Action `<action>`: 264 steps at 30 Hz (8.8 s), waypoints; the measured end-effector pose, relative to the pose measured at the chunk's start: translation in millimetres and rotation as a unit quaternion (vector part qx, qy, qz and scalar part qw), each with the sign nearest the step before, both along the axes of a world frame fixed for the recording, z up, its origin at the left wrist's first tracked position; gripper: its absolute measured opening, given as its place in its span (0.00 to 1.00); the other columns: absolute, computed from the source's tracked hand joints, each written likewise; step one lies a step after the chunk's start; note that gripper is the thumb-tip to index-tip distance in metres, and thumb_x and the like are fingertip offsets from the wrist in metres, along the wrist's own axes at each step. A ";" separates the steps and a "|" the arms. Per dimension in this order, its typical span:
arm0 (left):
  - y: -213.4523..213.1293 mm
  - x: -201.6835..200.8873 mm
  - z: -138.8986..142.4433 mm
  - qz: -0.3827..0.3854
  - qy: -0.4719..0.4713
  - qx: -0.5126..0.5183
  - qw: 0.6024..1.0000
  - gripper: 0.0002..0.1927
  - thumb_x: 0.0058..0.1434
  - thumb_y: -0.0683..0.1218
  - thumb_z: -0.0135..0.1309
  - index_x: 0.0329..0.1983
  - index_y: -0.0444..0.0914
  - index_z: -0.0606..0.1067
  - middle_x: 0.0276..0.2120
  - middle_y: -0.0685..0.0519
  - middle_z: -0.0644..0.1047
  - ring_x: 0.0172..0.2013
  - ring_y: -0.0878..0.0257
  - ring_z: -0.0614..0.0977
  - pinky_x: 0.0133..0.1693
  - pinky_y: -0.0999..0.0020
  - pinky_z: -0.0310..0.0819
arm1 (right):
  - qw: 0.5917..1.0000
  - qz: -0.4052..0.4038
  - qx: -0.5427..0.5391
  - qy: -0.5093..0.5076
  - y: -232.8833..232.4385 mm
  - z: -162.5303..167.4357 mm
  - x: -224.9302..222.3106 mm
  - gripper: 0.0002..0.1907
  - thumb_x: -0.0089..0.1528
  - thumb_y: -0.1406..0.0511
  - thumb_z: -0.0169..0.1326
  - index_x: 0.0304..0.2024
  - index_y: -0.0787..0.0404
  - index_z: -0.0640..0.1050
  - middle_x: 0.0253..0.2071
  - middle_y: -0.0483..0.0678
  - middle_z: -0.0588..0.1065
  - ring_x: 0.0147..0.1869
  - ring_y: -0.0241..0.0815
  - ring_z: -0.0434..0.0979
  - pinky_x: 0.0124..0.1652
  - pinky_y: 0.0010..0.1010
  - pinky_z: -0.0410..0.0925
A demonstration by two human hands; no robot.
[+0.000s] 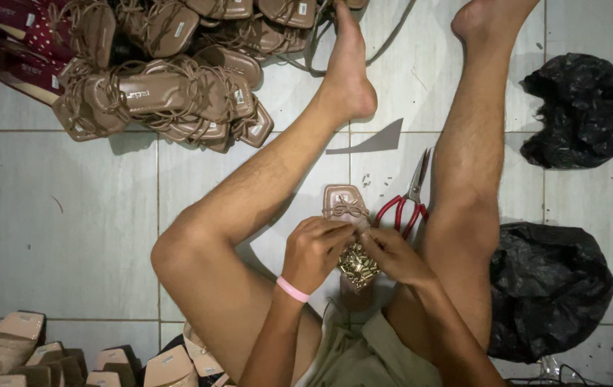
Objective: The person sits on the floor and assembles a beige strappy sandal by hand. They tie the laces, use red-handled scissors to trim a piece of material, and attach a gold-colored chain embellishment to the shoe. The person then places the finished shoe aside and picks up another sandal to continue the process.
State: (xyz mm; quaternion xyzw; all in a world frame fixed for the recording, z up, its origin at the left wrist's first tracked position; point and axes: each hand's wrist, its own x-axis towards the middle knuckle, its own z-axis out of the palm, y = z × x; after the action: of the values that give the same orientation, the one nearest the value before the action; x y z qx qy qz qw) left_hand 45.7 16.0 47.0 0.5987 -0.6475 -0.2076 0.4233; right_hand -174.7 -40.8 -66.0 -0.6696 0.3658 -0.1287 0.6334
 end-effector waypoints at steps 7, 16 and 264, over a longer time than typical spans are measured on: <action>3.8 -13.1 -4.3 0.097 0.109 0.088 0.985 0.06 0.58 0.35 0.60 0.36 0.36 0.83 0.34 0.47 0.83 0.33 0.54 0.85 0.38 0.65 0.78 | 1.000 0.012 0.027 -0.004 -2.9 31.5 14.3 0.15 0.71 0.61 0.48 0.45 0.66 0.82 0.25 0.42 0.74 0.31 0.29 0.70 0.31 0.27 0.66; 16.0 -16.7 -31.3 0.183 0.257 0.216 0.924 0.05 0.59 0.35 0.59 0.38 0.32 0.83 0.31 0.48 0.84 0.28 0.64 0.83 0.31 0.71 0.75 | 0.995 0.048 0.052 0.075 -2.9 38.1 15.1 0.16 0.69 0.60 0.51 0.49 0.64 0.82 0.23 0.46 0.69 0.28 0.32 0.64 0.28 0.29 0.61; 9.0 -30.5 -58.2 0.146 0.397 0.127 0.897 0.07 0.63 0.37 0.57 0.42 0.27 0.81 0.44 0.47 0.84 0.41 0.66 0.85 0.44 0.73 0.82 | 0.872 -0.067 -0.482 0.040 5.2 79.5 27.6 0.19 0.52 0.71 0.64 0.47 0.55 0.83 0.46 0.47 0.80 0.48 0.48 0.80 0.44 0.36 0.73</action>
State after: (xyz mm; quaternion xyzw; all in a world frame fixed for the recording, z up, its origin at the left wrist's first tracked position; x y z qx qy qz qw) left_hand 15.3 25.1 -11.2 0.6032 -0.2987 -0.4443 0.5912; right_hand -147.1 -35.6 13.5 -0.8705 0.3272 -0.3042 0.2064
